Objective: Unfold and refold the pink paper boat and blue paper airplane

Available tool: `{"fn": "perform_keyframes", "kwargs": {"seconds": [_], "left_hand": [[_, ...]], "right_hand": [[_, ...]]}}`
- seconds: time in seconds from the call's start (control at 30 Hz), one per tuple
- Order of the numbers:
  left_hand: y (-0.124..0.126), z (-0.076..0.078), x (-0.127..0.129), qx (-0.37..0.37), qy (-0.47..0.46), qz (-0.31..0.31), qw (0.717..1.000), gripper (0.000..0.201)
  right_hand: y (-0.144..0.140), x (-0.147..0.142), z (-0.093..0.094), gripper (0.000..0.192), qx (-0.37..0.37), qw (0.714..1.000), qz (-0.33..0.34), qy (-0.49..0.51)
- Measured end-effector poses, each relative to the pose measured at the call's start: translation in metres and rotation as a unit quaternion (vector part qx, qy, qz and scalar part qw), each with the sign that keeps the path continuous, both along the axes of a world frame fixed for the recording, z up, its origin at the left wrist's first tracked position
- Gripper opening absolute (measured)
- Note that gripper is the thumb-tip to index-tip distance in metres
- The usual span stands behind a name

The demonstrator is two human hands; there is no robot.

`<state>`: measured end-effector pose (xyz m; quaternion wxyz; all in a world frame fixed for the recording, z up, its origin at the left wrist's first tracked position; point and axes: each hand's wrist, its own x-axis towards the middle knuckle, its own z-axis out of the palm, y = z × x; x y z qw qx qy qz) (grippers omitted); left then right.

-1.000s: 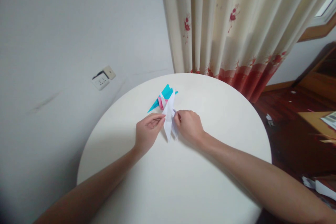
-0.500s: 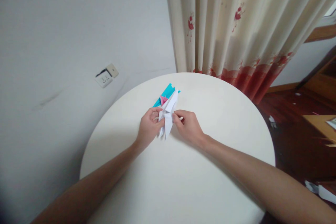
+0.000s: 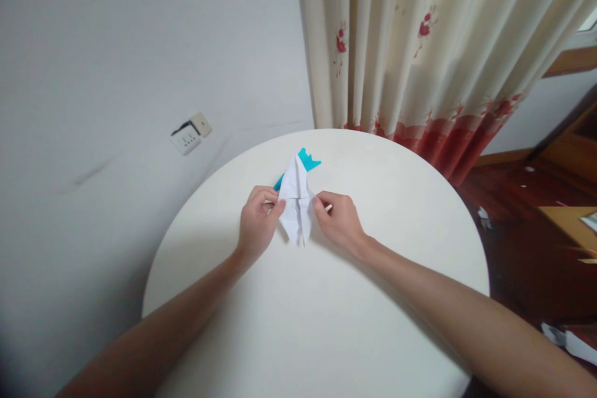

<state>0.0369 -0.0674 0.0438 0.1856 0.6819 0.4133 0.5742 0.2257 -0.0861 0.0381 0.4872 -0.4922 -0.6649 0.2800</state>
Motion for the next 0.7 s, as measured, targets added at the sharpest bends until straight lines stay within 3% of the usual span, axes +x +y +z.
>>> {"fn": "perform_keyframes", "kwargs": {"seconds": [0.17,0.3,0.43,0.57,0.7], "left_hand": [[0.009,-0.003,-0.006,-0.139,-0.072,-0.010,0.988,0.011],[0.011,-0.005,-0.008,-0.176,-0.092,-0.015,0.980,0.011],[0.009,-0.008,-0.003,-0.205,-0.109,-0.053,0.971,0.013],[0.007,-0.012,0.002,-0.203,-0.099,-0.098,0.969,0.011],[0.008,-0.015,0.002,-0.132,-0.039,-0.061,0.989,0.004]], "right_hand": [[0.004,0.002,0.001,0.036,-0.002,0.996,-0.002,0.094],[0.013,0.002,-0.005,0.030,-0.011,0.991,-0.018,0.130],[0.011,-0.004,-0.006,0.028,-0.051,0.982,0.066,0.168],[0.005,-0.010,-0.005,0.023,-0.078,0.972,0.100,0.199],[0.005,-0.011,-0.009,0.019,-0.061,0.982,0.032,0.174]]}}
